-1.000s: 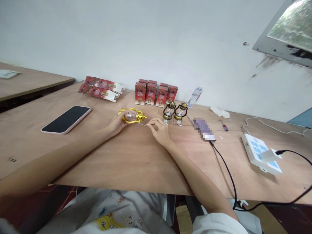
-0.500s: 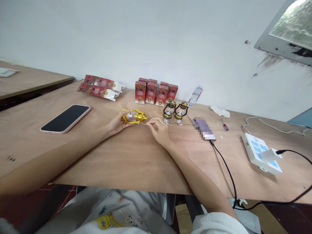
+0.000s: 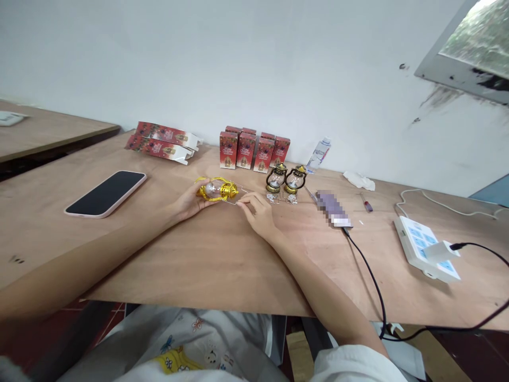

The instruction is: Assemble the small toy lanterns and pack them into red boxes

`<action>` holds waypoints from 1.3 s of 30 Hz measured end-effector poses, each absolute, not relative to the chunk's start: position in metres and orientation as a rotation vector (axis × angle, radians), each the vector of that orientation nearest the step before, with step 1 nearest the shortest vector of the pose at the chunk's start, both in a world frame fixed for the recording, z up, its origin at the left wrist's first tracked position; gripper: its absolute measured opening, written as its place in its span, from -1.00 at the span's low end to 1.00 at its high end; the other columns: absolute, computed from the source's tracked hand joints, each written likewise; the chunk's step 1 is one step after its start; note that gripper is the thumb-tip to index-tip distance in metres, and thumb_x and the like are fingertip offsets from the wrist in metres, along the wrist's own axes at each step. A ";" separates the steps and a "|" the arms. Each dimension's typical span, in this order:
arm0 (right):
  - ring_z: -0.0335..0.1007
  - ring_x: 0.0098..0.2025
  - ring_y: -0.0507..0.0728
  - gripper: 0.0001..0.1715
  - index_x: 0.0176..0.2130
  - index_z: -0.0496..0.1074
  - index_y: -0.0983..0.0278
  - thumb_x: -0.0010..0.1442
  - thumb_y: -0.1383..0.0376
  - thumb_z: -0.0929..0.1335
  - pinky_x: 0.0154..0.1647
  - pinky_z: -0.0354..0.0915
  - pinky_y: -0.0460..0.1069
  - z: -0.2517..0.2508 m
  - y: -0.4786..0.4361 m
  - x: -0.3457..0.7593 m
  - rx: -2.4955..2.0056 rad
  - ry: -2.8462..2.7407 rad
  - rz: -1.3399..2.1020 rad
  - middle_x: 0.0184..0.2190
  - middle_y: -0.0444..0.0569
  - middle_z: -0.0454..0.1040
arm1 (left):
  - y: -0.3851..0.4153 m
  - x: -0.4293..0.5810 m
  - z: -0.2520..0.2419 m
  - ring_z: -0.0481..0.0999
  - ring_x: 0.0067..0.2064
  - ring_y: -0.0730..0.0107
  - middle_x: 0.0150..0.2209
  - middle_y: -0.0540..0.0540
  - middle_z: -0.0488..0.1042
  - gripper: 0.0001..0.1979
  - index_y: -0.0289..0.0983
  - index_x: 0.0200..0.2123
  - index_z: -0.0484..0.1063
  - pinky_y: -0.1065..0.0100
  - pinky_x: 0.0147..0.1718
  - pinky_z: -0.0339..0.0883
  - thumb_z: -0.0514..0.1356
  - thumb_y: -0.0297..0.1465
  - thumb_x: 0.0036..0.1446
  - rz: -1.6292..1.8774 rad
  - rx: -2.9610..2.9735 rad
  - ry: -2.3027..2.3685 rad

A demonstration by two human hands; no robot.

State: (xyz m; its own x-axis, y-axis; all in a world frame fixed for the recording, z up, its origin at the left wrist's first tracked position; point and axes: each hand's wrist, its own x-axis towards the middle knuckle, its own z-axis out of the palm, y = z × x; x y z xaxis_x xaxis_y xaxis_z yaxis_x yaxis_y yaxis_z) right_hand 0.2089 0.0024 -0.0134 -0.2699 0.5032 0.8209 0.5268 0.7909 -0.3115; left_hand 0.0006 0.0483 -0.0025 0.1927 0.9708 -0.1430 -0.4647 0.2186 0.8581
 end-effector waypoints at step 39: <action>0.45 -0.21 0.12 -0.84 -0.29 0.41 0.24 0.30 0.30 0.26 -0.15 0.39 0.05 -0.023 0.008 0.211 -0.736 -2.030 -0.111 -0.34 0.01 0.50 | 0.044 0.001 0.004 0.56 -0.33 0.37 -0.28 -0.09 0.54 -0.89 -0.29 -0.26 0.44 0.37 -0.36 0.54 0.14 -0.42 0.15 1.153 0.673 0.825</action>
State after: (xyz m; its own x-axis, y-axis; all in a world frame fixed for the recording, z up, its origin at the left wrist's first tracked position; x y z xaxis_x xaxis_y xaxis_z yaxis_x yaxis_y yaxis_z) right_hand 0.2113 0.0084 -0.0226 -0.3767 0.4549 0.8070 0.5405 0.8154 -0.2073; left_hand 0.0008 0.0442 0.0036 0.1849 0.9598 -0.2109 -0.5099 0.2772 0.8143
